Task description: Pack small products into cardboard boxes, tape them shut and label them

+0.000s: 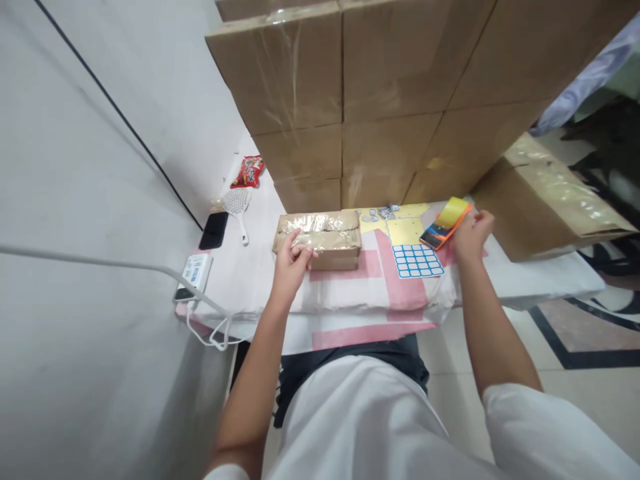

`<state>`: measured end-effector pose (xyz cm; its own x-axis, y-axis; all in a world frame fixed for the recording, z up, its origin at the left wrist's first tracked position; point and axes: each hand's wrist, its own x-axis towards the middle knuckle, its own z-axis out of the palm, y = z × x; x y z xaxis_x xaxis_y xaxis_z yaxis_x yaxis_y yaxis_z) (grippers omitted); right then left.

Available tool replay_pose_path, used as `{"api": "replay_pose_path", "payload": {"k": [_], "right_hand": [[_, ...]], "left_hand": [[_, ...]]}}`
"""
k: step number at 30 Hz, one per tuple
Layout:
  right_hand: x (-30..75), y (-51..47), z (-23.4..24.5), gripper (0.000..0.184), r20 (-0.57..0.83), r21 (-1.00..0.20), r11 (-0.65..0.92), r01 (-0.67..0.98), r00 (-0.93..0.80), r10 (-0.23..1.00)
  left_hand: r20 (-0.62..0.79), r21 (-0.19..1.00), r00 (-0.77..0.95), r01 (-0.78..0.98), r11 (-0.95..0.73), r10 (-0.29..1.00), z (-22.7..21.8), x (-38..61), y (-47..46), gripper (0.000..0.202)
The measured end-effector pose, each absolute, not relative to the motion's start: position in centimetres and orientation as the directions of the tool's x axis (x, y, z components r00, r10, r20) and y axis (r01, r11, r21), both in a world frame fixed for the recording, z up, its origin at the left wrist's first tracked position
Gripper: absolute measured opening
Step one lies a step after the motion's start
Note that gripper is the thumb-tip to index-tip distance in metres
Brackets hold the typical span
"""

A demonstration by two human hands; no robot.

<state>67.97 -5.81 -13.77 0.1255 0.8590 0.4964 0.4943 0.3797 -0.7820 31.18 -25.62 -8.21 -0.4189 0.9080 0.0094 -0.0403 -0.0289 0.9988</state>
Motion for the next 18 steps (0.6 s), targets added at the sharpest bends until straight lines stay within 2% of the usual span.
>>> {"api": "replay_pose_path", "payload": {"k": [2, 3, 6, 8, 10, 12, 14, 18], "right_hand": [[66.0, -7.3, -12.0, 0.03, 0.531, -0.807, 0.351, 0.476, 0.322, 0.784], [64.5, -8.3, -10.8, 0.026, 0.545, -0.812, 0.366, 0.455, 0.365, 0.755], [58.4, -11.5, -6.8, 0.019, 0.528, -0.794, 0.487, 0.363, 0.016, 0.849], [54.2, -13.4, -4.3, 0.018, 0.518, -0.73, 0.615, 0.298, -0.346, 0.782], [50.9, -14.7, -2.5, 0.019, 0.444, -0.686, 0.668, 0.286, -0.563, 0.697], [48.7, -15.4, -1.5, 0.013, 0.349, -0.674, 0.673, 0.303, -0.673, 0.652], [47.6, -15.6, -1.2, 0.014, 0.301, -0.676, 0.666, 0.315, -0.707, 0.64], [46.3, -15.3, -1.4, 0.016, 0.315, -0.651, 0.68, 0.339, -0.694, 0.648]], "left_hand": [[0.035, 0.999, -0.407, 0.012, -0.033, 0.913, -8.6, 30.9, -25.6, 0.064], [0.054, 0.998, -0.398, 0.046, -0.039, 0.916, -8.7, 30.8, -25.6, 0.063], [0.113, 0.986, -0.359, 0.152, -0.062, 0.926, -8.5, 30.8, -25.7, 0.058], [0.144, 0.977, -0.316, 0.196, -0.084, 0.938, -7.9, 31.1, -25.8, 0.057], [0.17, 0.969, -0.259, 0.221, -0.113, 0.951, -7.1, 31.4, -25.8, 0.056], [0.189, 0.959, -0.219, 0.249, -0.132, 0.957, -6.3, 31.7, -26.0, 0.055], [0.188, 0.956, -0.236, 0.267, -0.123, 0.953, -5.7, 31.9, -26.2, 0.057], [0.041, 0.972, -0.391, 0.228, 0.054, 0.919, -5.4, 31.1, -27.3, 0.075]]}}
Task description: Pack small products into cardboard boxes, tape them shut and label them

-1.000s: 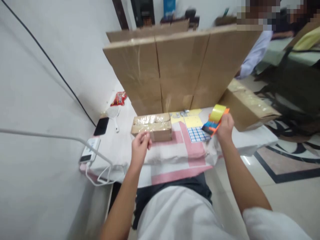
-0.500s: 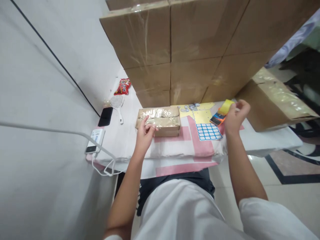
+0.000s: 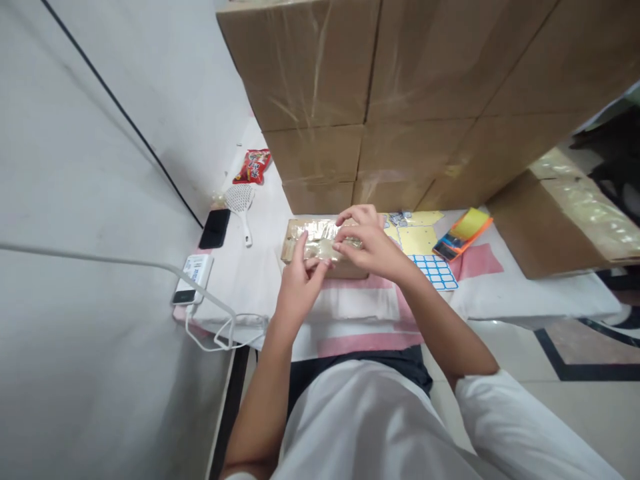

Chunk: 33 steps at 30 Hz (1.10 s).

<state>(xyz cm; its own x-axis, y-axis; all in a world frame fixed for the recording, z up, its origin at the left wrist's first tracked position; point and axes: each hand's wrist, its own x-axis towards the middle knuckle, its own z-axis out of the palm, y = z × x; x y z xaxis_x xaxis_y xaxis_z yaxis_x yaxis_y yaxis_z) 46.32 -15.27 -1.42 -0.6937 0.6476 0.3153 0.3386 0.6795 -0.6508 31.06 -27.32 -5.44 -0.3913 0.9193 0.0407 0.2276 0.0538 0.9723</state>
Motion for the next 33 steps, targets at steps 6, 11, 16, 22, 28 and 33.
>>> {"api": "replay_pose_path", "payload": {"k": [6, 11, 16, 22, 28, 33], "right_hand": [[43.8, -13.6, -1.7, 0.018, 0.257, -0.649, 0.619, 0.444, -0.637, 0.727], [41.6, -12.5, -3.0, 0.019, 0.112, -0.445, 0.644, 0.622, -0.675, 0.729], [40.8, -12.5, -4.9, 0.023, 0.139, -0.294, 0.63, 0.719, -0.62, 0.772], [41.3, -11.1, -5.7, 0.061, 0.288, -0.31, 0.525, 0.793, -0.447, 0.847], [53.0, -11.2, -9.9, 0.02, 0.344, -0.611, 0.23, 0.758, -0.007, 0.939], [65.1, -15.3, -16.1, 0.028, 0.109, -0.686, -0.134, 0.715, 0.283, 0.953]], "left_hand": [[-0.02, 0.941, -0.576, 0.266, 0.211, 0.817, -6.2, 28.4, -29.4, 0.072], [0.114, 0.846, -0.393, 0.52, 0.119, 0.912, -6.9, 28.5, -28.1, 0.05], [0.105, 0.762, -0.377, 0.626, 0.169, 0.92, -8.0, 29.7, -26.6, 0.036], [0.092, 0.76, -0.397, 0.621, 0.194, 0.913, -8.5, 30.1, -27.1, 0.037], [0.12, 0.798, -0.421, 0.579, 0.165, 0.899, -9.4, 30.9, -27.8, 0.045], [0.295, 0.813, -0.449, 0.582, 0.026, 0.843, -11.3, 35.7, -27.0, 0.028]]}}
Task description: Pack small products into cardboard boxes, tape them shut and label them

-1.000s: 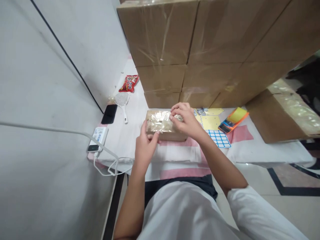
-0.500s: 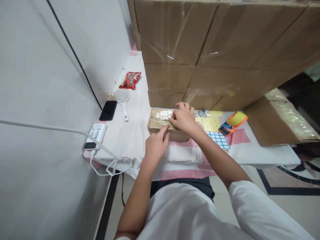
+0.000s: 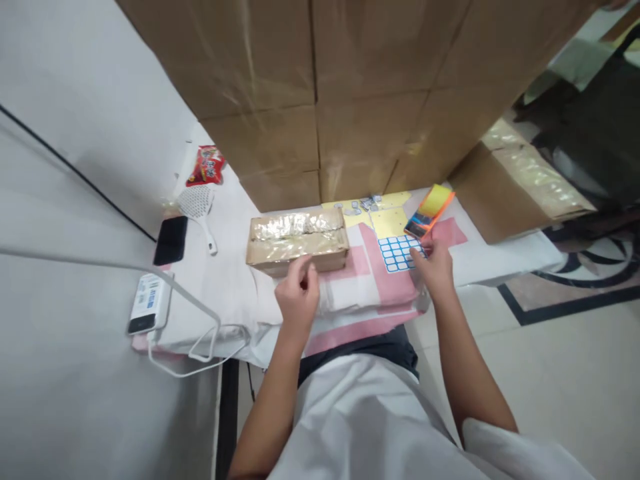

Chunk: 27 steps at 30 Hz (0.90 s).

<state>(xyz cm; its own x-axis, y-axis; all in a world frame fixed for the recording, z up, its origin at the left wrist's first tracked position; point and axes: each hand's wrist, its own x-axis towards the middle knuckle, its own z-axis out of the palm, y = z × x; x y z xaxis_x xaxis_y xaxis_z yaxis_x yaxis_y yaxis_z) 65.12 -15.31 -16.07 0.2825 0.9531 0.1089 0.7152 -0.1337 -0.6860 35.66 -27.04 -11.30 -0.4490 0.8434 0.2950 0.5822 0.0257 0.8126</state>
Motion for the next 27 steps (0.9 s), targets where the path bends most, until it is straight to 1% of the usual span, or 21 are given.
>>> {"api": "replay_pose_path", "payload": {"k": [1, 3, 4, 5, 6, 8, 10, 11, 12, 13, 15, 16, 18, 20, 24, 27], "right_hand": [[66.5, -16.0, -16.9, 0.03, 0.087, -0.674, -0.176, 0.718, 0.314, 0.945], [68.0, -16.9, -17.9, 0.033, 0.072, -0.669, -0.215, 0.712, 0.35, 0.934], [68.3, -17.0, -18.1, 0.034, 0.071, -0.68, -0.216, 0.701, 0.356, 0.932], [68.4, -17.0, -18.2, 0.036, 0.063, -0.699, -0.214, 0.683, 0.356, 0.932], [68.3, -16.8, -18.2, 0.038, 0.049, -0.721, -0.212, 0.66, 0.354, 0.934], [67.9, -16.3, -18.0, 0.043, 0.005, -0.752, -0.219, 0.622, 0.337, 0.941], [67.4, -15.8, -17.7, 0.048, -0.038, -0.739, -0.233, 0.632, 0.305, 0.951], [67.1, -15.6, -17.5, 0.05, -0.058, -0.714, -0.241, 0.658, 0.287, 0.956], [66.9, -15.5, -17.3, 0.051, -0.08, -0.679, -0.252, 0.689, 0.272, 0.959], [66.5, -15.4, -17.1, 0.051, -0.105, -0.643, -0.264, 0.719, 0.259, 0.96], [65.9, -15.2, -16.8, 0.044, -0.158, -0.585, -0.284, 0.76, 0.237, 0.959], [65.6, -15.2, -16.7, 0.04, -0.178, -0.568, -0.288, 0.771, 0.226, 0.958], [65.2, -15.2, -16.5, 0.034, -0.213, -0.559, -0.281, 0.78, 0.193, 0.958], [65.0, -15.4, -16.4, 0.033, -0.236, -0.58, -0.262, 0.772, 0.149, 0.96], [65.2, -16.3, -16.6, 0.031, -0.239, -0.679, -0.217, 0.701, 0.068, 0.969], [65.4, -17.3, -17.0, 0.031, -0.189, -0.772, -0.165, 0.614, 0.025, 0.982]], "left_hand": [[0.29, 0.808, -0.37, 0.588, -0.019, 0.883, -11.9, 37.4, -26.4, 0.025], [0.229, 0.775, -0.104, 0.621, -0.117, 0.968, -13.3, 41.5, -24.8, 0.024], [0.182, 0.754, 0.03, 0.637, -0.159, 0.983, -14.0, 43.6, -23.9, 0.026], [0.137, 0.737, 0.128, 0.649, -0.187, 0.982, -14.8, 45.5, -23.0, 0.031], [0.098, 0.729, 0.172, 0.658, -0.189, 0.98, -15.6, 47.2, -22.2, 0.038], [0.057, 0.749, 0.149, 0.648, -0.141, 0.987, -16.8, 49.6, -20.9, 0.052], [0.033, 0.834, 0.064, 0.548, -0.062, 0.997, -17.6, 50.6, -20.1, 0.058], [-0.001, 0.9, 0.016, 0.435, -0.006, 1.0, -17.8, 50.6, -19.8, 0.059], [-0.058, 0.956, -0.029, 0.286, 0.063, 0.998, -17.9, 50.3, -19.5, 0.06], [-0.131, 0.982, -0.062, 0.126, 0.138, 0.989, -18.0, 50.0, -19.4, 0.061], [-0.276, 0.956, -0.091, -0.127, 0.264, 0.957, -17.9, 49.2, -19.2, 0.064], [-0.327, 0.932, -0.09, -0.196, 0.305, 0.941, -17.9, 48.9, -19.2, 0.066], [-0.38, 0.901, -0.065, -0.25, 0.354, 0.922, -17.8, 48.7, -19.5, 0.07], [-0.426, 0.862, -0.015, -0.31, 0.401, 0.905, -17.6, 48.9, -20.0, 0.07], [-0.479, 0.789, 0.081, -0.398, 0.469, 0.874, -17.0, 49.9, -20.9, 0.06], [-0.463, 0.783, 0.083, -0.428, 0.451, 0.882, -16.4, 50.8, -21.3, 0.063]]}}
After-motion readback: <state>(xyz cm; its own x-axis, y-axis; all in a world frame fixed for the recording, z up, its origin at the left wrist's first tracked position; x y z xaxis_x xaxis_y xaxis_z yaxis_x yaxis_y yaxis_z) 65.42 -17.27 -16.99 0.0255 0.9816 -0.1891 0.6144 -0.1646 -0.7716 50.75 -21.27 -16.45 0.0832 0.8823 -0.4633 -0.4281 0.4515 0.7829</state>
